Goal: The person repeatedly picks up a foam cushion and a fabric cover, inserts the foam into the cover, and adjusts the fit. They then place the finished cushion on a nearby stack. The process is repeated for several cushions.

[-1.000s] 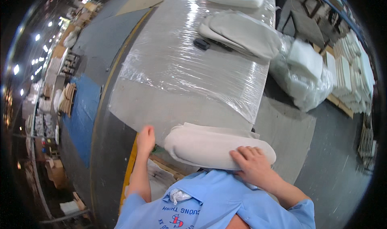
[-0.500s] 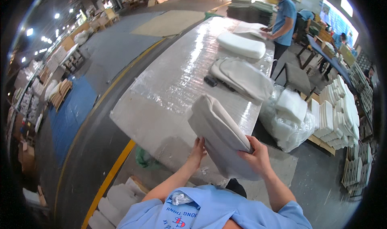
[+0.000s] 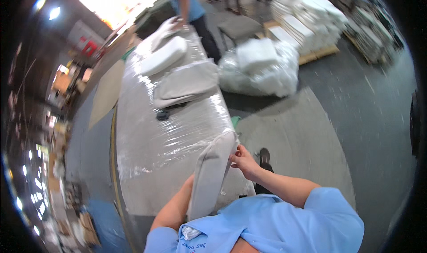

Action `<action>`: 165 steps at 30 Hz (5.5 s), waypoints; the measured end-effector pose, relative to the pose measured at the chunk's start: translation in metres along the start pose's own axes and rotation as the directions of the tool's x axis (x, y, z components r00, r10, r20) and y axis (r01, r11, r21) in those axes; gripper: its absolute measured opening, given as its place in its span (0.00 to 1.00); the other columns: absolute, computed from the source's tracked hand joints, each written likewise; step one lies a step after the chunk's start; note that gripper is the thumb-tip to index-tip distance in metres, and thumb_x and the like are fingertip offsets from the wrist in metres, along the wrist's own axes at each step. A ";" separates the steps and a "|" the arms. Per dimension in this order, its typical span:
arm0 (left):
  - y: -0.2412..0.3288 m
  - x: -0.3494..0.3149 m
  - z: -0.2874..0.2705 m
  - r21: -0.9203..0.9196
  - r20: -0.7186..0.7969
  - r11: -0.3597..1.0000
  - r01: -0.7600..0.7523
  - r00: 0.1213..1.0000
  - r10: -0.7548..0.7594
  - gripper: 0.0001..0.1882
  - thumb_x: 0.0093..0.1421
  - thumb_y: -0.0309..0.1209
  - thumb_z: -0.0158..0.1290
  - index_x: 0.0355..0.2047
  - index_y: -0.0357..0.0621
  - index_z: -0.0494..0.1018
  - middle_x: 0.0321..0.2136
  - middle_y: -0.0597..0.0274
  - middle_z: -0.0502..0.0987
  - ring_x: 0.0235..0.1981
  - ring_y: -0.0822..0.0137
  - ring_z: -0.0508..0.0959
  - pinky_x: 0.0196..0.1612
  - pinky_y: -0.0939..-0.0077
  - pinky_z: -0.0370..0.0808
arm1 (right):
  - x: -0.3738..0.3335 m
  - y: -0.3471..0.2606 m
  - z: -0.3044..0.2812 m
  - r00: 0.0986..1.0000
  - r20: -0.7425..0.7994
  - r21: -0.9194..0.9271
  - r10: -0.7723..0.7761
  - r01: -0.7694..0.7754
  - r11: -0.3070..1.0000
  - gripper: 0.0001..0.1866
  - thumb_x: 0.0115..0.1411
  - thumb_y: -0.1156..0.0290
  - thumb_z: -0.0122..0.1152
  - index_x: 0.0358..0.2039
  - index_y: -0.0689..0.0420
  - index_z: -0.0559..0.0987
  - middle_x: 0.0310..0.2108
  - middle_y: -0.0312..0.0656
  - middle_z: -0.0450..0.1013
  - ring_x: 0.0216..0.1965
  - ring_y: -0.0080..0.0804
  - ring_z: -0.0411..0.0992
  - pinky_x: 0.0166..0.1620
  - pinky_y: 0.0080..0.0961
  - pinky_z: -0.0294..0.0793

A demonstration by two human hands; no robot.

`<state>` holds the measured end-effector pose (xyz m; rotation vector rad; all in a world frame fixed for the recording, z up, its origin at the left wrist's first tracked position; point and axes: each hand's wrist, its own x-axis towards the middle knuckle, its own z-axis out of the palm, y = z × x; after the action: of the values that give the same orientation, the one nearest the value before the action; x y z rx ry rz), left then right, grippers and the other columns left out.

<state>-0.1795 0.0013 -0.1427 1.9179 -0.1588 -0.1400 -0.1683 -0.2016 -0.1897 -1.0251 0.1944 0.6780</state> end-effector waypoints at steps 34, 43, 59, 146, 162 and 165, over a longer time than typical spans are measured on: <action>-0.017 0.192 0.193 0.750 0.644 0.511 -0.421 0.284 -0.710 0.20 0.54 0.45 0.65 0.32 0.39 0.86 0.32 0.43 0.85 0.38 0.48 0.85 0.46 0.57 0.80 | 0.008 0.099 -0.079 0.809 -0.566 0.487 0.159 0.172 0.856 0.17 0.78 0.61 0.47 0.43 0.59 0.80 0.34 0.32 0.75 0.38 0.20 0.67 0.44 0.26 0.70; -0.057 0.185 0.163 0.758 0.492 0.622 0.194 0.456 -0.741 0.14 0.61 0.37 0.63 0.28 0.37 0.81 0.24 0.60 0.81 0.27 0.70 0.76 0.34 0.68 0.74 | 0.044 0.107 -0.080 0.788 -0.601 0.498 0.134 0.238 0.834 0.18 0.77 0.61 0.48 0.36 0.60 0.79 0.29 0.32 0.73 0.32 0.22 0.66 0.39 0.29 0.68; -0.090 0.161 0.151 0.489 0.438 0.757 0.434 0.629 -0.643 0.13 0.67 0.35 0.60 0.27 0.42 0.76 0.23 0.71 0.77 0.24 0.77 0.72 0.28 0.75 0.69 | 0.054 0.101 -0.097 0.782 -0.557 0.597 0.280 0.142 0.790 0.17 0.77 0.60 0.49 0.36 0.57 0.79 0.32 0.37 0.78 0.33 0.27 0.73 0.40 0.32 0.72; -0.095 0.153 0.157 0.347 0.228 0.801 0.487 0.785 -0.576 0.12 0.68 0.35 0.55 0.37 0.36 0.79 0.35 0.55 0.81 0.35 0.63 0.80 0.44 0.65 0.77 | 0.097 0.109 -0.139 0.762 -0.193 0.727 0.619 -0.313 0.612 0.16 0.67 0.56 0.67 0.32 0.56 0.80 0.27 0.43 0.78 0.25 0.36 0.76 0.28 0.44 0.73; 0.035 0.188 0.134 0.476 0.706 0.800 0.366 0.384 -0.596 0.24 0.64 0.24 0.52 0.61 0.35 0.75 0.63 0.49 0.73 0.58 0.64 0.75 0.52 0.74 0.76 | 0.065 0.097 -0.125 0.661 -0.655 0.601 0.365 0.164 0.782 0.34 0.74 0.40 0.51 0.16 0.51 0.67 0.18 0.28 0.62 0.23 0.22 0.57 0.29 0.28 0.58; 0.023 0.193 0.146 0.525 0.694 0.770 0.362 0.341 -0.633 0.25 0.61 0.25 0.53 0.60 0.34 0.75 0.61 0.48 0.74 0.62 0.61 0.73 0.62 0.70 0.68 | 0.070 0.093 -0.125 0.646 -0.678 0.569 0.350 0.160 0.807 0.34 0.74 0.41 0.52 0.16 0.51 0.66 0.18 0.28 0.62 0.23 0.21 0.56 0.28 0.28 0.58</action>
<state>-0.0159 -0.1753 -0.1752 1.9464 -0.2307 -1.6232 -0.1497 -0.2451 -0.3541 -0.6226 1.1654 0.1905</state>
